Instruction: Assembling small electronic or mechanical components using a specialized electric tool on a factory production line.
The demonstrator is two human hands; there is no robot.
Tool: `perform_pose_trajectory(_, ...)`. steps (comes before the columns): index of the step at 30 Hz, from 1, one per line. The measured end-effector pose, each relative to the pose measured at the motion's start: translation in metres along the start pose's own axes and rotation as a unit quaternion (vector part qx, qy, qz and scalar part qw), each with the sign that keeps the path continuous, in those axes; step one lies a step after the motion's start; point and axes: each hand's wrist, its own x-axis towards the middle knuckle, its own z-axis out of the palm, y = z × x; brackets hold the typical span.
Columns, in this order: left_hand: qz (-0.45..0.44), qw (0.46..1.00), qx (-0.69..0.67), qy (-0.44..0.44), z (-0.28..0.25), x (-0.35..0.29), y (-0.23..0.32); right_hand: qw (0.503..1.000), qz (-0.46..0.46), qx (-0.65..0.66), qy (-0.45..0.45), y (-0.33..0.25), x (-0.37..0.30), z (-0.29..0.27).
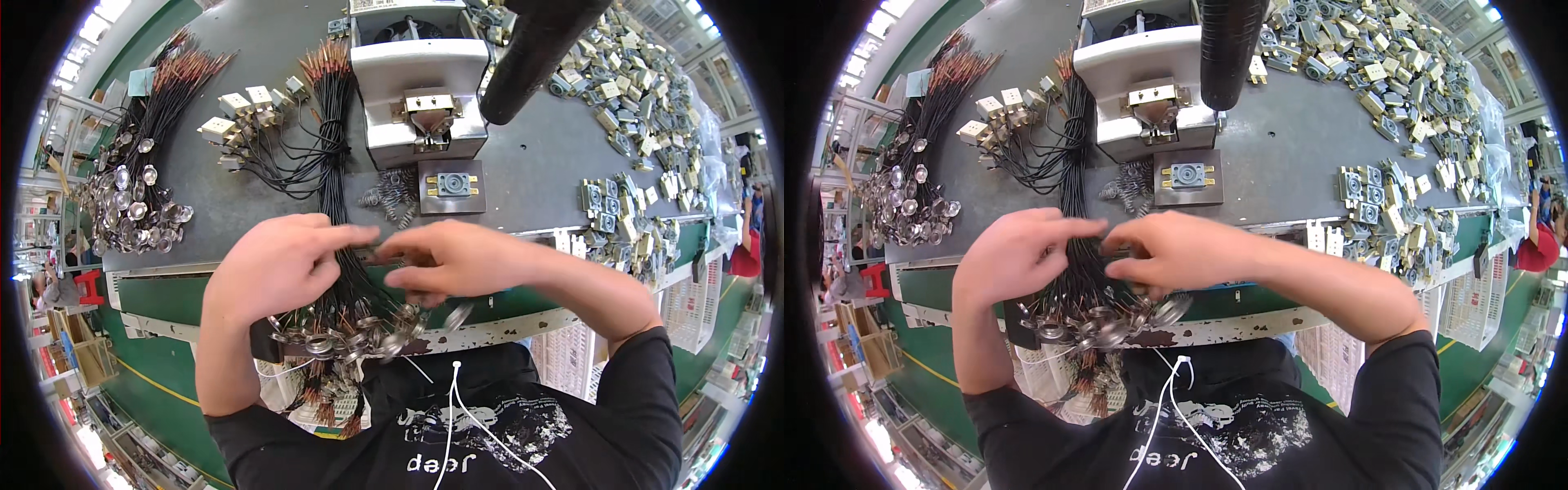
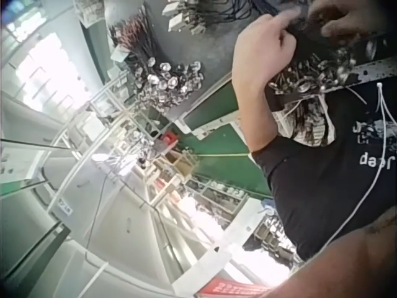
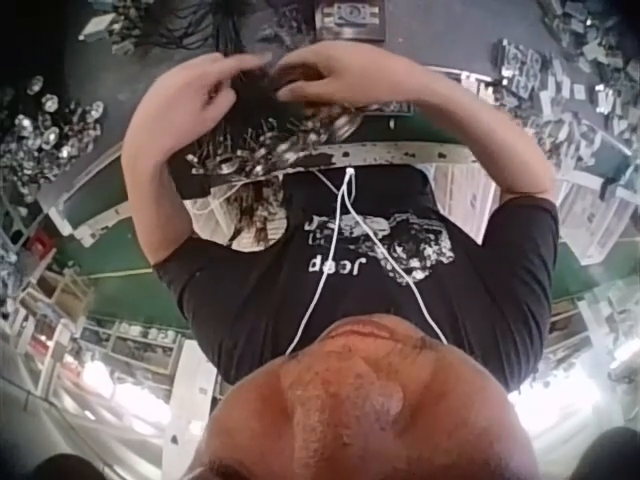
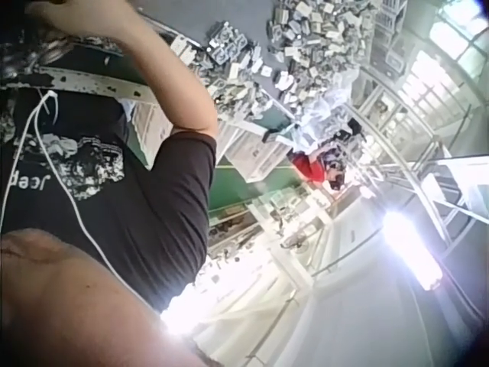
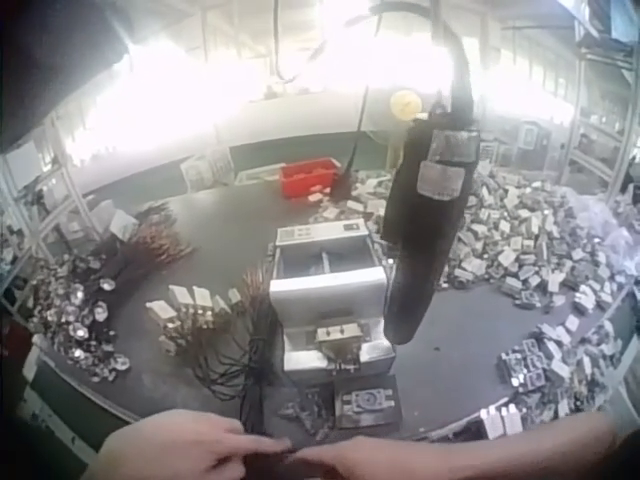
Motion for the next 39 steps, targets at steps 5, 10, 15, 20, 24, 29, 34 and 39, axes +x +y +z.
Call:
perform_pose_trajectory(5, -0.012, 0.998, 0.051, -0.029, 0.002, 0.001, -0.005, 0.991, -0.015, 0.091, 0.098, 0.017, 0.037, 0.018)
perform_pose_trajectory(10, -0.014, 0.999, 0.040, -0.031, -0.002, -0.001, -0.010, 0.984, 0.054, 0.146, 0.082, 0.014, 0.069, 0.026)
perform_pose_trajectory(15, -0.014, 0.999, 0.026, -0.023, -0.008, -0.001, -0.013, 0.981, 0.059, 0.139, 0.118, 0.015, 0.069, 0.024)
perform_pose_trajectory(20, -0.029, 0.999, 0.040, -0.017, -0.008, -0.005, -0.015, 0.980, -0.012, 0.068, 0.187, 0.022, 0.059, 0.020)
perform_pose_trajectory(24, -0.038, 0.995, 0.088, -0.003, -0.003, -0.006, -0.007, 0.974, 0.007, 0.170, 0.153, 0.016, 0.041, 0.016)
perform_pose_trajectory(29, -0.009, 0.986, 0.166, -0.026, 0.017, 0.000, 0.013, 0.982, -0.019, 0.124, 0.139, 0.023, 0.037, 0.015)
perform_pose_trajectory(34, -0.057, 0.972, 0.221, -0.059, 0.018, 0.007, 0.023, 0.985, -0.024, 0.090, 0.145, 0.036, 0.035, 0.028)
perform_pose_trajectory(39, -0.064, 0.970, 0.232, -0.035, 0.009, 0.003, 0.020, 0.980, -0.025, 0.131, 0.150, 0.032, 0.032, 0.030)
